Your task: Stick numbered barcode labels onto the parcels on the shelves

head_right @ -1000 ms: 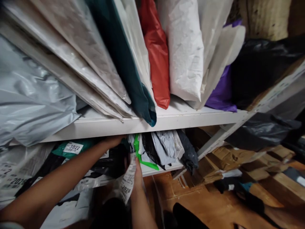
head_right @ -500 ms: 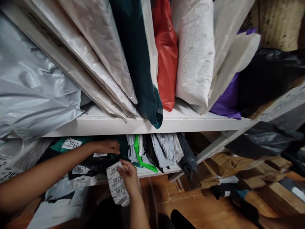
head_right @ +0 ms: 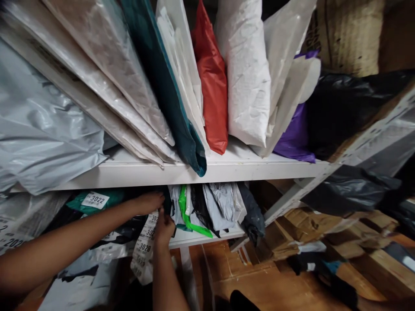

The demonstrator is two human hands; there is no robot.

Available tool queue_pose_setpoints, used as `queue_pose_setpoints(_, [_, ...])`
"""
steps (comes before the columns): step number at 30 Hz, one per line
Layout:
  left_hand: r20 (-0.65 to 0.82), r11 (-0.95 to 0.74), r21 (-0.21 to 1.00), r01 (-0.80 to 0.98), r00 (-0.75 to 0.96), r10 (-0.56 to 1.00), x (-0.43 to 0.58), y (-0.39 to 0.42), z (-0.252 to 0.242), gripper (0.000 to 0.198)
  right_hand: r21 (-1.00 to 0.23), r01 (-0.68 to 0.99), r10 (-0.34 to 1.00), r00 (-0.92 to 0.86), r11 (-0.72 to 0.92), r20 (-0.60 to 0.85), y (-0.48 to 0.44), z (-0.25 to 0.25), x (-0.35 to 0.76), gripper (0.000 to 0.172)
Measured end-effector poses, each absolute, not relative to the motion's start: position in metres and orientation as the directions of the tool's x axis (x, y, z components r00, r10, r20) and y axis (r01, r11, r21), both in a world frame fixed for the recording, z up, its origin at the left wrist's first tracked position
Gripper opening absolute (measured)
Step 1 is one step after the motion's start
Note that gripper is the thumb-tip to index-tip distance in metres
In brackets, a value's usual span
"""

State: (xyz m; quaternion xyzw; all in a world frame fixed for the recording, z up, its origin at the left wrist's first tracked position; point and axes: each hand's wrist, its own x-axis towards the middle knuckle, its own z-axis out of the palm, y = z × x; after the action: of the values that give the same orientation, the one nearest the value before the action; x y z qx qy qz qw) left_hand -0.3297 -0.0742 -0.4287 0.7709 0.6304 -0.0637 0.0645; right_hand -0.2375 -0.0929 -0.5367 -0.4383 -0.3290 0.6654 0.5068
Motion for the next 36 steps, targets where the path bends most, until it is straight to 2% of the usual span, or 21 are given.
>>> queue_pose_setpoints(4, [-0.126, -0.158, -0.019, 0.987, 0.154, 0.98, -0.324, -0.08, -0.441, 0.026, -0.851, -0.394, 0.937, -0.192, -0.347, -0.293, -0.104, -0.542, -0.226, 0.046])
queue_pose_setpoints(8, [-0.091, -0.083, 0.019, 0.996, 0.085, 0.992, -0.315, -0.081, -0.435, 0.028, -0.822, -0.406, 0.916, -0.226, -0.398, -0.332, -0.126, -0.552, -0.201, 0.056])
queue_pose_setpoints(11, [-0.091, -0.046, 0.122, 0.991, 0.058, 0.994, -0.304, -0.076, -0.43, 0.022, -0.733, -0.511, 0.89, -0.329, -0.449, -0.316, -0.132, -0.558, -0.177, 0.054])
queue_pose_setpoints(14, [-0.111, -0.001, 0.269, 0.963, 0.032, 0.993, -0.297, -0.07, -0.433, 0.013, -0.659, -0.622, 0.904, -0.335, -0.423, -0.264, -0.121, -0.555, -0.161, 0.043])
queue_pose_setpoints(18, [-0.133, 0.006, 0.421, 0.907, 0.055, 0.99, -0.301, -0.074, -0.437, 0.03, -0.71, -0.61, 0.927, -0.332, -0.351, -0.173, -0.104, -0.541, -0.163, 0.038])
queue_pose_setpoints(22, [-0.194, -0.006, 0.527, 0.85, 0.126, 0.973, -0.307, -0.081, -0.434, 0.029, -0.805, -0.546, 0.963, -0.25, -0.229, -0.104, -0.101, -0.536, -0.181, 0.036])
queue_pose_setpoints(24, [-0.233, 0.041, 0.548, 0.835, 0.105, 0.967, -0.309, -0.079, -0.435, 0.025, -0.824, -0.528, 0.976, -0.175, -0.206, -0.132, -0.1, -0.538, -0.19, 0.039])
queue_pose_setpoints(26, [-0.262, 0.096, 0.549, 0.83, 0.062, 0.963, -0.31, -0.074, -0.439, 0.03, -0.832, -0.512, 0.977, -0.119, -0.211, -0.175, -0.096, -0.541, -0.197, 0.041])
queue_pose_setpoints(30, [-0.218, 0.135, 0.539, 0.831, -0.016, 0.976, -0.309, -0.071, -0.448, 0.026, -0.848, -0.48, 0.969, -0.017, -0.224, -0.246, -0.089, -0.542, -0.202, 0.038])
queue_pose_setpoints(36, [-0.115, 0.172, 0.521, 0.836, -0.132, 0.985, -0.295, -0.083, -0.448, 0.026, -0.805, -0.516, 0.953, -0.093, -0.293, -0.287, -0.096, -0.535, -0.194, 0.042])
